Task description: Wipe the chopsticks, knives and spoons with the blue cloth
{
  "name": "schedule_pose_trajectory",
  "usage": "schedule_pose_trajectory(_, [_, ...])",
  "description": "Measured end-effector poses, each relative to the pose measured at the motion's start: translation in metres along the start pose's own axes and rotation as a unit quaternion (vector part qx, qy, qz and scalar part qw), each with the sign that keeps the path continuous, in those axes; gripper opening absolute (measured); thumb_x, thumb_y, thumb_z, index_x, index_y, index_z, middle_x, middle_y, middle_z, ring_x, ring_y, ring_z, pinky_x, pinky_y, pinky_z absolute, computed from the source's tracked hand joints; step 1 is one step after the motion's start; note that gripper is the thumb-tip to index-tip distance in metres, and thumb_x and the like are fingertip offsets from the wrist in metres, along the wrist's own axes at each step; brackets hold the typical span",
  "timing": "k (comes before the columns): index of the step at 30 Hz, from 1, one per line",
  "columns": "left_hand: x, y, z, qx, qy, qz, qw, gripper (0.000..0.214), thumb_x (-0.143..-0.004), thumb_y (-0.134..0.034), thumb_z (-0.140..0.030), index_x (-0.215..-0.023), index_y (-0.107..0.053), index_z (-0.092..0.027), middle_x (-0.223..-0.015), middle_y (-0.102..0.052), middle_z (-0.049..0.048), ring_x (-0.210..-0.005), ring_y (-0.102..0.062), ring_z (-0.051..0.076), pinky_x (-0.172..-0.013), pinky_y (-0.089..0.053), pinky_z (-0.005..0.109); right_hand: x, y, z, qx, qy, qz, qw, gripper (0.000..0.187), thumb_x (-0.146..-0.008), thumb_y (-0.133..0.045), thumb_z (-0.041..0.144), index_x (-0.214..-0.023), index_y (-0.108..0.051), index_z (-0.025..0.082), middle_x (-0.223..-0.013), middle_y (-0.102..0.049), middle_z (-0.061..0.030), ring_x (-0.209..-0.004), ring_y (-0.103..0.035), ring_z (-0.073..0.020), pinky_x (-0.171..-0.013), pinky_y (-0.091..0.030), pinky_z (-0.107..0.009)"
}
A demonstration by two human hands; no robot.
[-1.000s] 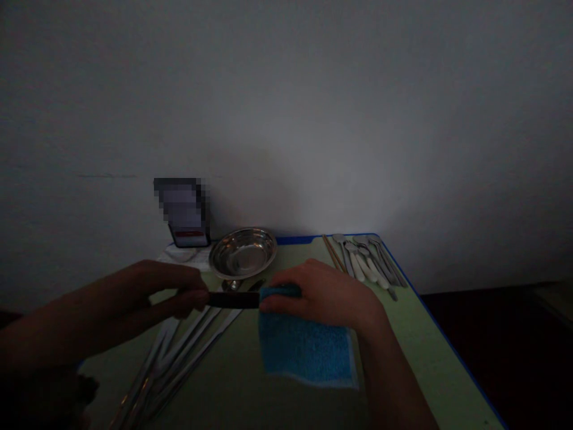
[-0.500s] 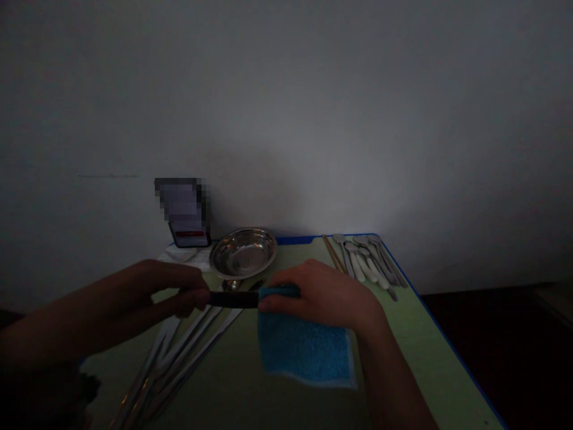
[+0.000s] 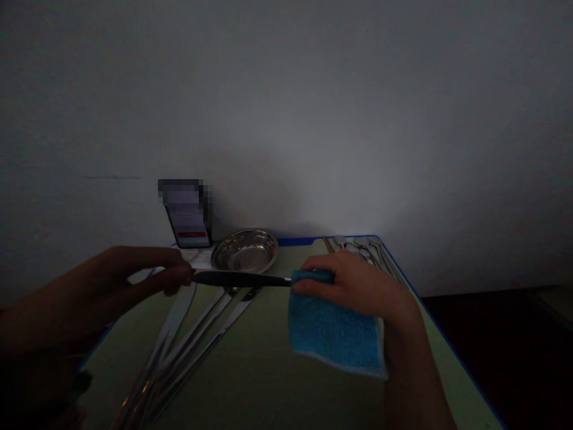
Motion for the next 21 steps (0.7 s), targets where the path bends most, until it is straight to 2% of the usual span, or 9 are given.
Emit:
schedule_pose_trajectory(6, [-0.006,-0.005,-0.015,0.01,-0.022,0.01,1.0,0.02,-0.088,-0.05,-0.035,-0.08,-0.063,-0.022,-0.069,-0.066,-0.0058,-0.062,-0.06,0.011,-0.057,-0.044,0.018,-0.007,-0.007,0.018,0.002,0.023,0.015,1.0,0.033,-0.085,-0.046,0.05,-0.09,-0.065,0.023,-0.072,-0.064,0.0011,-0.063,-0.057,-0.0112,-0.058,-0.036,-0.024])
schedule_pose_trajectory(9, [-0.008,-0.01,-0.019,0.003,-0.016,0.035,0.999,0.022,-0.089,-0.049,-0.034,-0.079,-0.062,-0.021,-0.067,-0.064,-0.0056,-0.06,-0.059,0.01,-0.056,-0.043,0.018,-0.012,-0.012,0.03,0.012,0.036,0.012,0.999,0.034,-0.086,-0.044,0.049,-0.09,-0.065,0.022,-0.065,-0.061,0.0015,-0.057,-0.053,-0.01,-0.055,-0.033,-0.023])
schedule_pose_trajectory(13, [-0.009,-0.012,-0.022,-0.001,-0.024,0.041,0.999,0.022,-0.09,-0.048,-0.034,-0.082,-0.063,-0.02,-0.07,-0.065,-0.0038,-0.062,-0.058,0.011,-0.057,-0.042,0.019,-0.017,-0.016,0.041,0.012,0.056,0.005,0.998,0.034,-0.087,-0.043,0.049,-0.095,-0.064,0.023,-0.064,-0.06,0.0015,-0.057,-0.052,-0.0102,-0.055,-0.031,-0.024])
schedule_pose_trajectory(17, [-0.009,-0.012,-0.022,0.009,-0.034,0.045,0.998,0.021,-0.09,-0.048,-0.033,-0.082,-0.063,-0.02,-0.07,-0.065,-0.0039,-0.061,-0.058,0.011,-0.058,-0.043,0.019,-0.017,-0.016,0.044,-0.014,0.067,0.02,0.997,0.032,-0.087,-0.044,0.046,-0.095,-0.064,0.023,-0.068,-0.062,0.0015,-0.058,-0.053,-0.0104,-0.056,-0.033,-0.024])
schedule_pose_trajectory(21, [-0.003,-0.003,-0.024,0.02,-0.049,0.015,0.999,0.016,-0.088,-0.051,-0.031,-0.083,-0.063,-0.022,-0.074,-0.066,-0.0048,-0.066,-0.06,0.012,-0.059,-0.044,0.018,-0.01,-0.012,0.039,-0.025,0.059,0.035,0.997,0.03,-0.087,-0.045,0.044,-0.092,-0.065,0.022,-0.07,-0.063,0.0017,-0.061,-0.055,-0.011,-0.059,-0.037,-0.024])
Point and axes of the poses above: each hand's wrist, its own x-axis away from the middle knuckle, its own y-axis out of the back of the hand, z = x × y, the point moved 9 cm from there along -x, towards the middle knuckle
